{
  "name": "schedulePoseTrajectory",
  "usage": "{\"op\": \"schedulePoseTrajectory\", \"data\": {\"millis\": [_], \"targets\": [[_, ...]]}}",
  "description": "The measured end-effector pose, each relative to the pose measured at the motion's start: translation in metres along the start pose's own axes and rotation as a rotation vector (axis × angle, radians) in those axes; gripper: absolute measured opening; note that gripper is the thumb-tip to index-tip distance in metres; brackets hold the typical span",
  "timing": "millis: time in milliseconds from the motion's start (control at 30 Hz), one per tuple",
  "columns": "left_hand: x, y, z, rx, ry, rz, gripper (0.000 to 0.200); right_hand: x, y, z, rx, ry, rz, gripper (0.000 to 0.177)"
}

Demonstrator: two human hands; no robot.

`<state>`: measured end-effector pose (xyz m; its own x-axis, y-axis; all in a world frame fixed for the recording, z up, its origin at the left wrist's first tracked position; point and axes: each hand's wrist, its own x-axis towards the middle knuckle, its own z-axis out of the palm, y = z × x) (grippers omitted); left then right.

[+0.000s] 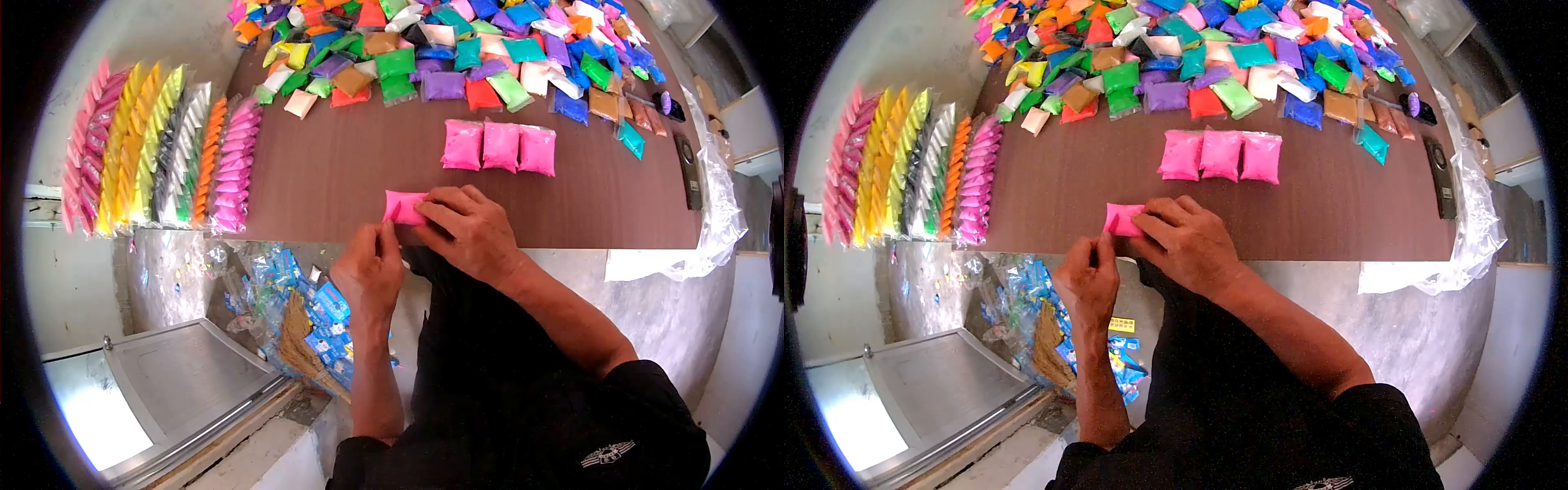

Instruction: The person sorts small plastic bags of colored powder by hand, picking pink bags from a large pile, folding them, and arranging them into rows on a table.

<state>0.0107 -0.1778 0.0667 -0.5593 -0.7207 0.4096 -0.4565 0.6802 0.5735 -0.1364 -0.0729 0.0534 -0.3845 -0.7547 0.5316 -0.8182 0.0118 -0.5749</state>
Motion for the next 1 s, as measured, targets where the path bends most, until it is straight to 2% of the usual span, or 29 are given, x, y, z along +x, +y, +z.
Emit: {"op": "schedulePoseTrajectory", "data": {"millis": [267,400,467,833,933,1000], "targets": [[0.001,-0.001,0.003,0.230,0.062,0.068,0.017,-0.003,0.000,0.001,-0.037,-0.001,-0.017,0.028],[-0.010,0.009,0.006,0.177,0.102,0.102,0.018,-0.003,0.003,0.001,-0.020,-0.015,-0.007,0.028],[-0.019,0.013,0.012,0.128,0.006,0.100,0.013,-0.003,0.003,0.003,-0.005,-0.003,-0.002,0.026],[-0.006,0.000,0.002,0.199,0.062,0.061,0.012,-0.003,0.002,0.001,-0.001,-0.014,0.011,0.025],[-0.012,0.012,0.005,0.143,0.045,0.100,0.011,-0.004,0.004,0.002,0.008,-0.003,0.005,0.025],[-0.016,0.018,0.011,0.114,-0.034,0.138,0.010,-0.005,0.005,0.003,0.009,0.005,-0.007,0.025]]}}
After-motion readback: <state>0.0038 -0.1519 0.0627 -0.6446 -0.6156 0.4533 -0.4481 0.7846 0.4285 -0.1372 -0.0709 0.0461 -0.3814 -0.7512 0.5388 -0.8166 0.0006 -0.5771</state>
